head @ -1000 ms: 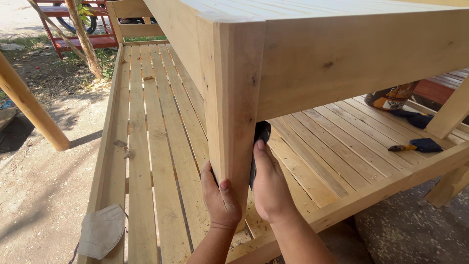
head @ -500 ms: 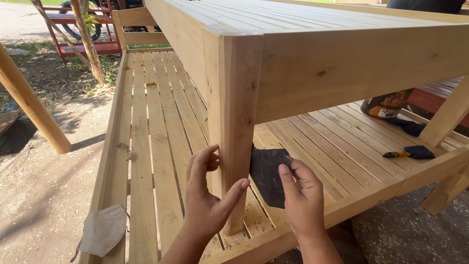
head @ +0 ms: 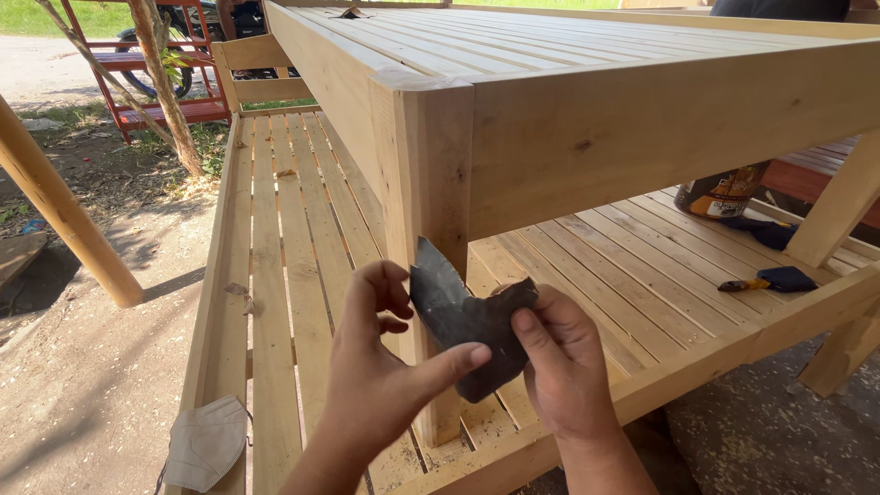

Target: The person sands a slatted wooden bench frame outdoors, first rubbing sandpaper along the top rails and edges by hand, then using a sanding block on the legs and lower frame, working around the corners and sides of the furniture piece.

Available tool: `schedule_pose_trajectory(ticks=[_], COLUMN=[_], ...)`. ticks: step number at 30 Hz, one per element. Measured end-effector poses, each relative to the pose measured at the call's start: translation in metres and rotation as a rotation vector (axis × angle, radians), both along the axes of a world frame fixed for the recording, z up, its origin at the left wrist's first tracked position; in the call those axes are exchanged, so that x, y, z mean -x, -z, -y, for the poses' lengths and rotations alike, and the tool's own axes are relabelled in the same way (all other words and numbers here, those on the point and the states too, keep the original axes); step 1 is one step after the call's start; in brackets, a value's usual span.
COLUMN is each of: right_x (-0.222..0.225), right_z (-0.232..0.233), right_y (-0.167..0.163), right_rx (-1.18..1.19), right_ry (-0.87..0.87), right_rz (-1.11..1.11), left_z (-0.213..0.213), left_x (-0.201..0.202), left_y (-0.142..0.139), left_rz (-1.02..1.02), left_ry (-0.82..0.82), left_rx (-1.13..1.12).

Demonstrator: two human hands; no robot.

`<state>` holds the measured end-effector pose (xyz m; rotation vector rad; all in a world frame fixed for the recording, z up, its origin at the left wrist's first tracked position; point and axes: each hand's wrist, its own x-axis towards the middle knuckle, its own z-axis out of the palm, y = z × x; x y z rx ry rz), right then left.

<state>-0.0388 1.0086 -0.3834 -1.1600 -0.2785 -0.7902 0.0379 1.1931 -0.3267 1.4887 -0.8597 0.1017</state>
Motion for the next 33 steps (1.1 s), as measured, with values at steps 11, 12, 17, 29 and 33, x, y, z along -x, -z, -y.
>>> schedule_pose_trajectory(ticks=[11, 12, 17, 29, 33], right_x=[-0.044, -0.046, -0.051, -0.058, -0.069], right_z=[-0.032, -0.035, -0.033, 0.000, 0.001], right_y=[-0.012, -0.011, -0.015, -0.036, -0.044], right_rx=[0.288, 0.107, -0.340, -0.235, -0.130], right_ry=[0.441, 0.283, -0.160, -0.390, -0.305], right_rz=[-0.062, -0.047, -0.173, -0.238, -0.333], left_z=[-0.030, -0.027, 0.005, 0.042, 0.025], left_x=[-0.015, -0.016, -0.025, -0.025, -0.012], left_y=[-0.026, -0.025, 0.014, -0.006, 0.011], left_rz=[0.270, 0.550, 1.107, 1.105, 1.146], left_ry=[-0.539, -0.608, -0.442, -0.658, -0.563], left_rx=[0.174, 0.173, -0.272, -0.393, -0.443])
